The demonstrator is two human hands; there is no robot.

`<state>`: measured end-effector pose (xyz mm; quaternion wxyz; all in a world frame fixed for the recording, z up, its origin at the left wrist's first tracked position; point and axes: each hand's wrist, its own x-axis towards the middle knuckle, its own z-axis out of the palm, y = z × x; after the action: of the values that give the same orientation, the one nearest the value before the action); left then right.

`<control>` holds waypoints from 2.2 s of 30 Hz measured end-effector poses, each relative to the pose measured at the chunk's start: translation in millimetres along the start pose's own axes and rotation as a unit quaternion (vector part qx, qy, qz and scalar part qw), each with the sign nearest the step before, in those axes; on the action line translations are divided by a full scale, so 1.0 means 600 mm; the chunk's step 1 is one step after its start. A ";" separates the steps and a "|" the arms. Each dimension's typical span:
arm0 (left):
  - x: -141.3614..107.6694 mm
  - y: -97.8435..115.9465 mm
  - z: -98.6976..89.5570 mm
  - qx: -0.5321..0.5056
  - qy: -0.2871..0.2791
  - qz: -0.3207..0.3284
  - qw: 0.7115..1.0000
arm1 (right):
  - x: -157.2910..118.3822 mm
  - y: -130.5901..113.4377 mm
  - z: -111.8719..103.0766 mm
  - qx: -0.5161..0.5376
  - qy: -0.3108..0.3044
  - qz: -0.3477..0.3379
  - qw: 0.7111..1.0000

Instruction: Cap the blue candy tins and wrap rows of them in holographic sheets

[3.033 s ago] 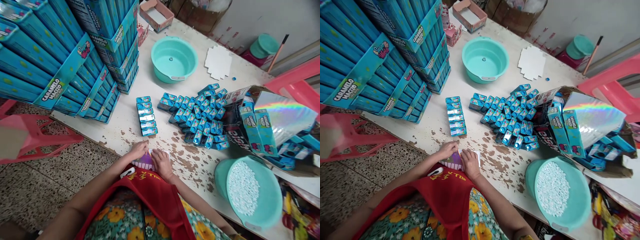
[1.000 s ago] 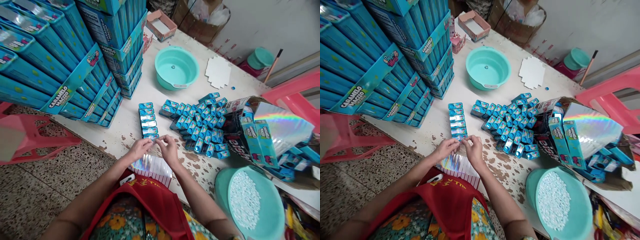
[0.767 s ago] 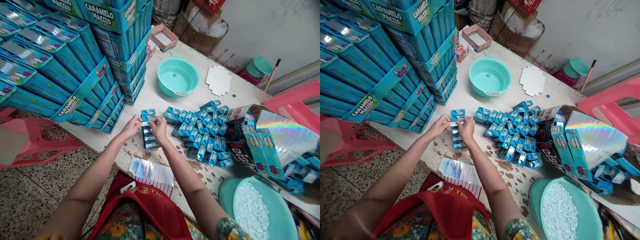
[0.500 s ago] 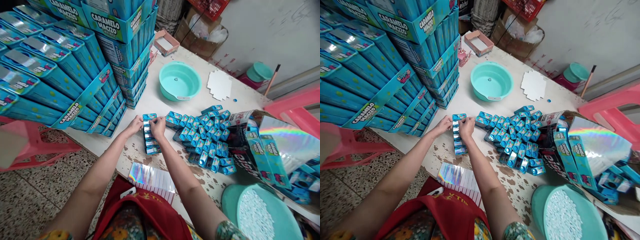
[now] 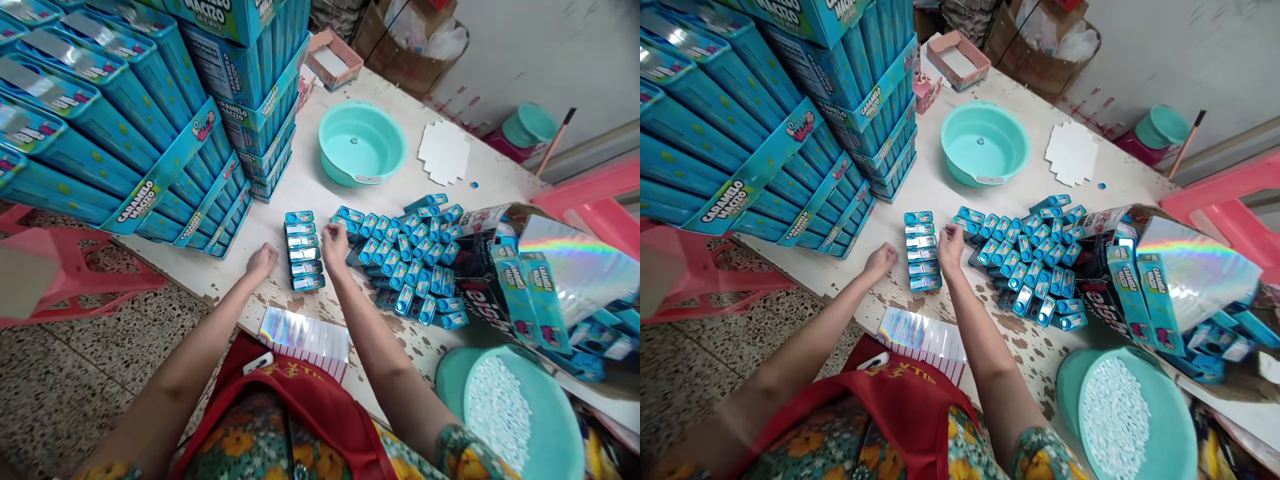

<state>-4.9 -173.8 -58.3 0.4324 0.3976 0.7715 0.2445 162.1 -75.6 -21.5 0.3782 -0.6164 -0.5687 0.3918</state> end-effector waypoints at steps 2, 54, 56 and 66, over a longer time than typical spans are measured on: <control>-0.065 -0.025 0.010 0.102 -0.019 0.085 0.991 | -0.060 0.019 -0.047 0.011 0.023 -0.014 1.000; -0.170 0.051 0.031 -0.140 -0.183 0.106 0.967 | -0.177 -0.036 -0.117 -0.065 -0.209 -0.064 0.974; -0.127 0.064 0.002 -0.151 -0.163 0.097 0.970 | -0.138 -0.039 -0.079 -0.072 -0.157 -0.091 0.981; 0.114 0.113 -0.098 -0.080 -0.088 0.156 0.981 | 0.066 -0.072 0.078 -0.154 -0.070 -0.074 0.983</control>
<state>-49.5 -81.1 -11.5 0.4855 0.4969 0.6371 0.3339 103.6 -32.4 -3.2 0.2661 -0.5946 -0.6911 0.3131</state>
